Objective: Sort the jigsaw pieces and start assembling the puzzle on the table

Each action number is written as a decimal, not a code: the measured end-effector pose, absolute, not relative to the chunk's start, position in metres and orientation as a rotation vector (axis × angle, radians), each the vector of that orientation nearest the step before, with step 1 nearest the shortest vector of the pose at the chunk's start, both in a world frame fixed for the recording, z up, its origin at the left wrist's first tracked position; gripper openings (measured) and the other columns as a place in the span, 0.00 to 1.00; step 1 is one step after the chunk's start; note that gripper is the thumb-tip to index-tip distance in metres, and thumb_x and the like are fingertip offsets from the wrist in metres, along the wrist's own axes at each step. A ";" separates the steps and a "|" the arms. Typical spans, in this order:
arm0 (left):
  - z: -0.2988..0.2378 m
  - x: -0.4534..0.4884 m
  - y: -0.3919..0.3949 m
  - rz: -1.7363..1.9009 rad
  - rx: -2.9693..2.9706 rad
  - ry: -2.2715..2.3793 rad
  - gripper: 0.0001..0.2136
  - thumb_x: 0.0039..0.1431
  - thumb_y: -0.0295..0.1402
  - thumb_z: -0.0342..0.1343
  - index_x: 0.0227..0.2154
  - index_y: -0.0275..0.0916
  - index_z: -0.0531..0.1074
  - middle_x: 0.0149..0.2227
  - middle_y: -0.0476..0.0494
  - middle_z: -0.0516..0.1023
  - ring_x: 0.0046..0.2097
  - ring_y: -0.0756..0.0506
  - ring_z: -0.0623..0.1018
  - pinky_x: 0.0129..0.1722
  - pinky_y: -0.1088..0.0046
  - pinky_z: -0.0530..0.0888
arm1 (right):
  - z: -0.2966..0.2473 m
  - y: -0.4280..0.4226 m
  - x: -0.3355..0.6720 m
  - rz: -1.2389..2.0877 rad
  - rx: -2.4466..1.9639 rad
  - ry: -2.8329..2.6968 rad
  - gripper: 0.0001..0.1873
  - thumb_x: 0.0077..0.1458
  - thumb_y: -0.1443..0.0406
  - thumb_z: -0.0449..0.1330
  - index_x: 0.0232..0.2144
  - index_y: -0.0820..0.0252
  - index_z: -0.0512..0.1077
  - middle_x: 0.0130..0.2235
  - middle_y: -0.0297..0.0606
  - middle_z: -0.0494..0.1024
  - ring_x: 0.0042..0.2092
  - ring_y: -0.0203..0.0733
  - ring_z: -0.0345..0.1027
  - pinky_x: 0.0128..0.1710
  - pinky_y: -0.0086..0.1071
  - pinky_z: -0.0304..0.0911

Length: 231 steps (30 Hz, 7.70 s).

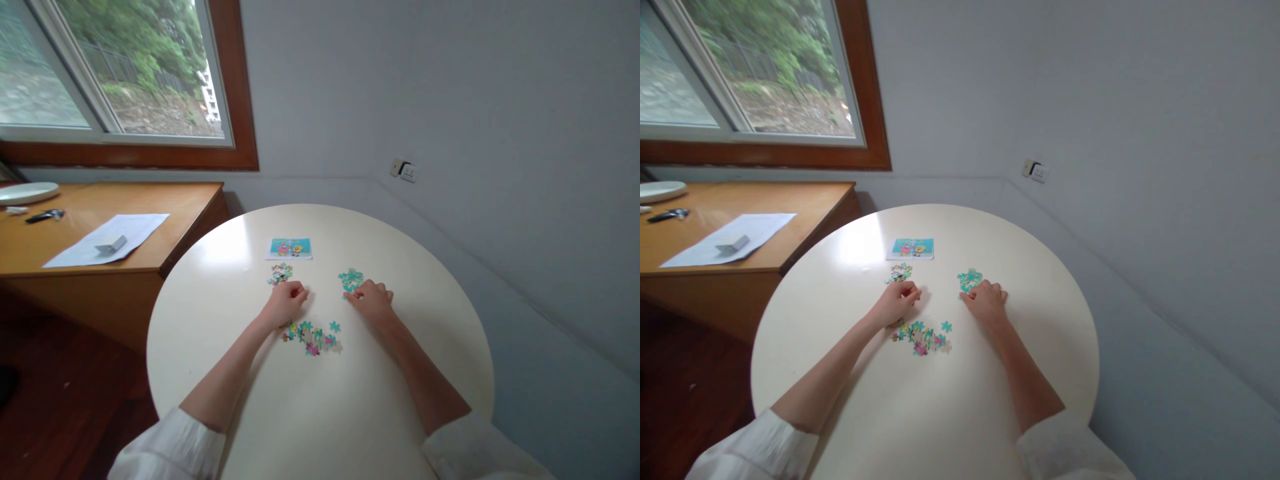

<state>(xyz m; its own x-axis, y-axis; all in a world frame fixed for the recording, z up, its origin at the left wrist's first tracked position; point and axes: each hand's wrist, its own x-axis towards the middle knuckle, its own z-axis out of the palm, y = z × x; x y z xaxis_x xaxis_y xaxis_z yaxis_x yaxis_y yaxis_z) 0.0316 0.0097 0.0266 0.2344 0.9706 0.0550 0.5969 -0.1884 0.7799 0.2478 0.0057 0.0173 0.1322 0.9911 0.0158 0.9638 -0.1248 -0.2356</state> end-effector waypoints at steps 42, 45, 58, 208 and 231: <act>0.027 0.031 0.010 0.830 1.882 1.361 0.13 0.51 0.37 0.47 0.16 0.36 0.64 0.18 0.51 0.66 0.24 0.51 0.65 0.27 0.74 0.62 | 0.023 -0.010 0.230 1.014 -1.317 -2.021 0.04 0.44 0.66 0.59 0.25 0.61 0.71 0.22 0.31 0.72 0.26 0.34 0.64 0.29 0.28 0.60; 0.026 0.035 0.006 0.781 1.896 1.265 0.13 0.52 0.38 0.48 0.20 0.35 0.68 0.18 0.51 0.66 0.23 0.52 0.64 0.25 0.76 0.62 | 0.020 -0.011 0.221 1.082 -1.249 -1.853 0.06 0.44 0.64 0.59 0.26 0.61 0.72 0.25 0.34 0.75 0.28 0.35 0.67 0.31 0.29 0.63; 0.032 0.040 -0.004 0.707 1.858 1.067 0.09 0.50 0.33 0.49 0.22 0.35 0.70 0.17 0.53 0.65 0.21 0.54 0.62 0.22 0.78 0.61 | 0.008 -0.009 0.211 1.236 -1.112 -1.468 0.14 0.38 0.56 0.65 0.26 0.60 0.71 0.24 0.35 0.76 0.28 0.40 0.72 0.33 0.35 0.68; 0.022 -0.002 0.028 0.643 1.976 2.034 0.05 0.51 0.29 0.50 0.25 0.37 0.70 0.29 0.43 0.77 0.35 0.43 0.74 0.40 0.67 0.63 | 0.017 -0.026 0.197 0.843 -0.988 -2.176 0.03 0.44 0.72 0.61 0.23 0.61 0.71 0.30 0.36 0.73 0.35 0.37 0.66 0.39 0.31 0.59; 0.051 0.011 0.005 0.544 1.847 1.106 0.11 0.49 0.38 0.51 0.19 0.36 0.63 0.16 0.54 0.63 0.19 0.55 0.60 0.20 0.79 0.57 | 0.018 -0.023 0.196 1.005 -1.276 -1.858 0.07 0.48 0.62 0.57 0.26 0.62 0.70 0.23 0.31 0.69 0.25 0.32 0.59 0.25 0.27 0.56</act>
